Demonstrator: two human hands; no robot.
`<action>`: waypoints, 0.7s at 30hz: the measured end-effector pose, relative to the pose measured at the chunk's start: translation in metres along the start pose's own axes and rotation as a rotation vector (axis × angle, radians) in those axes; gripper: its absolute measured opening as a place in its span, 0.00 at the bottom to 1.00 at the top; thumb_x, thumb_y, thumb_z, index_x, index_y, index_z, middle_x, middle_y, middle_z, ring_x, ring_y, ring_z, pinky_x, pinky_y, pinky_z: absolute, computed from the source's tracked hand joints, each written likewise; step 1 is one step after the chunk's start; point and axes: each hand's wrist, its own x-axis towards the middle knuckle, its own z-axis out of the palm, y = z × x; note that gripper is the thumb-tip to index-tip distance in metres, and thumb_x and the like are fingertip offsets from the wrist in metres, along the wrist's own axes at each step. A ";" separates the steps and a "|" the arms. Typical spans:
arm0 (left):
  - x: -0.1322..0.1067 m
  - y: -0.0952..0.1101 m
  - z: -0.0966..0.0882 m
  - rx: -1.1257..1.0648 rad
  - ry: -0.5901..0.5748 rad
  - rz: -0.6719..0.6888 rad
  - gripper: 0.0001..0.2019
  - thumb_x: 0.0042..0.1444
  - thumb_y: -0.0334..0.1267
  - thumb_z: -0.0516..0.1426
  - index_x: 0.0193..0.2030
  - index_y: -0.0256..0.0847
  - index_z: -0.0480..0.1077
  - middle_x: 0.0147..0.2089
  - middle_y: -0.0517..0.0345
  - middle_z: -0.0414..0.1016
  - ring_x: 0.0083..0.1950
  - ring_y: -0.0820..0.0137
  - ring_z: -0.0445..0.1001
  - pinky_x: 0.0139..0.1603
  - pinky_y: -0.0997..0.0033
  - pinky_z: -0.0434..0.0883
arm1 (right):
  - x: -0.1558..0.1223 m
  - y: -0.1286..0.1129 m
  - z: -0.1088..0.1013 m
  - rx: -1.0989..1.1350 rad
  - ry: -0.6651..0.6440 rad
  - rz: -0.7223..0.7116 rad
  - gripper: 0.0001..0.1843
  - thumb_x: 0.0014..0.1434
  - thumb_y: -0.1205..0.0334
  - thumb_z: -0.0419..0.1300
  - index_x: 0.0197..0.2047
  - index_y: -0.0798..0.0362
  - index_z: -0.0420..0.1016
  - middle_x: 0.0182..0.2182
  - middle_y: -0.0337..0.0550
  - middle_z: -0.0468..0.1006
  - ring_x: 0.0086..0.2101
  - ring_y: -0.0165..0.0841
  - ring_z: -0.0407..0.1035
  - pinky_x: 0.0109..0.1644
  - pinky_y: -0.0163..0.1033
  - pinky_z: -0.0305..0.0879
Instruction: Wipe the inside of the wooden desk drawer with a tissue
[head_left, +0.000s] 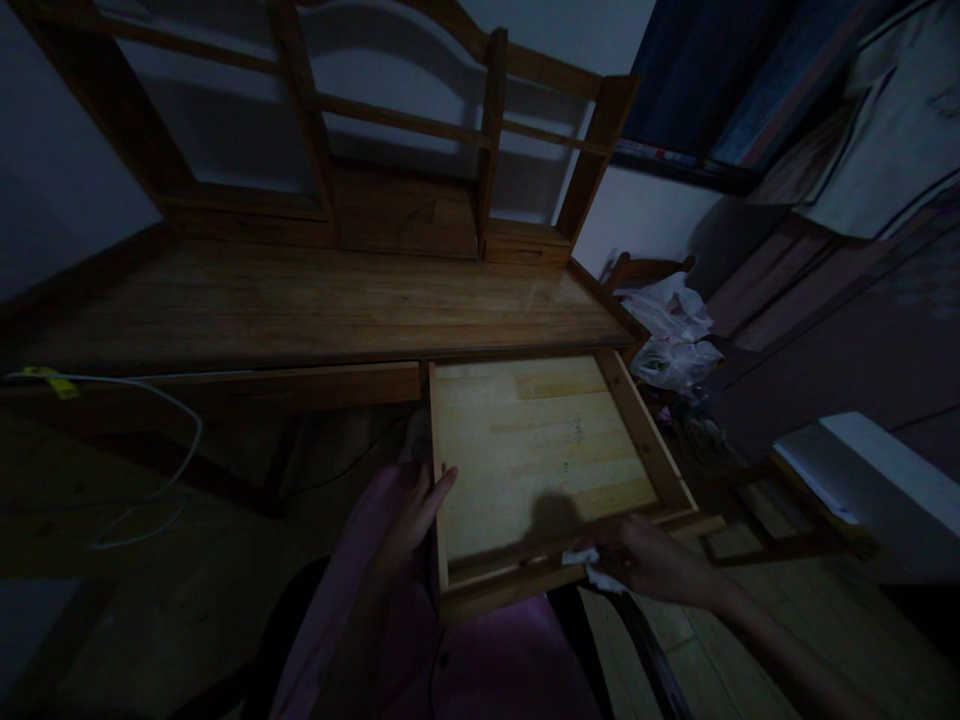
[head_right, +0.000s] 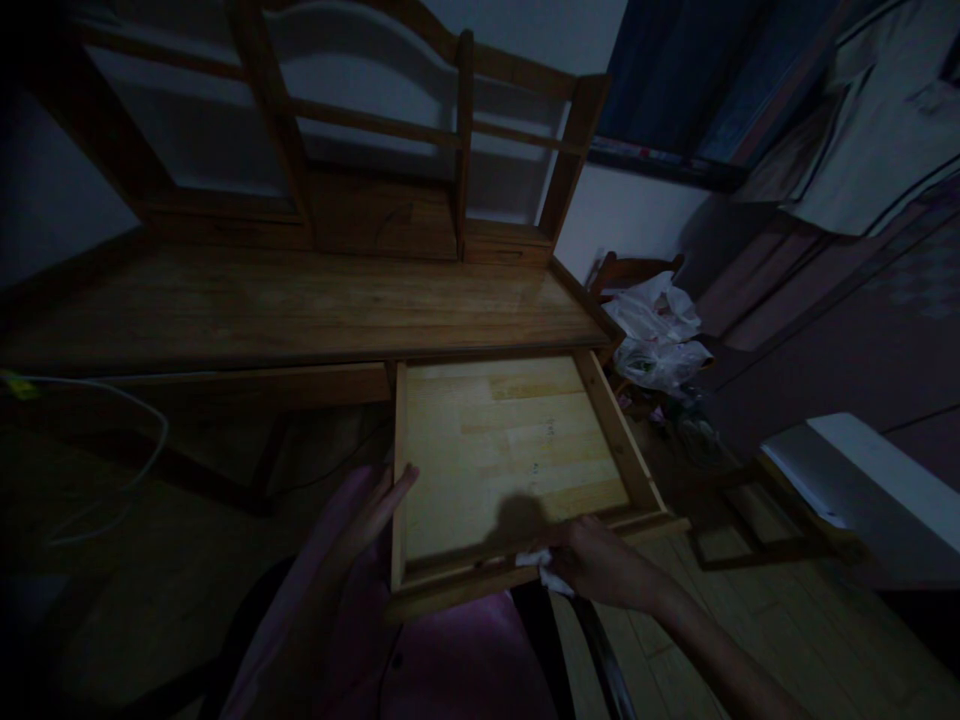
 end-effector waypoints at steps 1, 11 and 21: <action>0.000 0.000 0.000 -0.011 -0.017 -0.007 0.37 0.60 0.62 0.55 0.68 0.39 0.66 0.70 0.46 0.68 0.71 0.51 0.65 0.68 0.57 0.65 | 0.001 0.000 0.002 0.001 0.003 -0.005 0.21 0.59 0.68 0.58 0.54 0.48 0.82 0.44 0.47 0.86 0.45 0.40 0.79 0.47 0.37 0.69; 0.004 -0.006 -0.002 -0.009 -0.047 -0.039 0.38 0.59 0.63 0.55 0.70 0.41 0.61 0.73 0.45 0.63 0.73 0.55 0.62 0.73 0.57 0.58 | 0.007 -0.023 0.013 -0.002 0.027 -0.030 0.23 0.57 0.71 0.58 0.53 0.46 0.82 0.36 0.40 0.86 0.35 0.34 0.78 0.36 0.34 0.62; 0.002 -0.001 0.000 -0.037 -0.039 -0.058 0.39 0.59 0.64 0.54 0.71 0.43 0.60 0.71 0.46 0.67 0.71 0.55 0.65 0.69 0.61 0.62 | 0.025 -0.010 0.005 0.274 0.163 0.070 0.17 0.66 0.54 0.57 0.48 0.52 0.83 0.39 0.44 0.85 0.39 0.37 0.78 0.41 0.37 0.68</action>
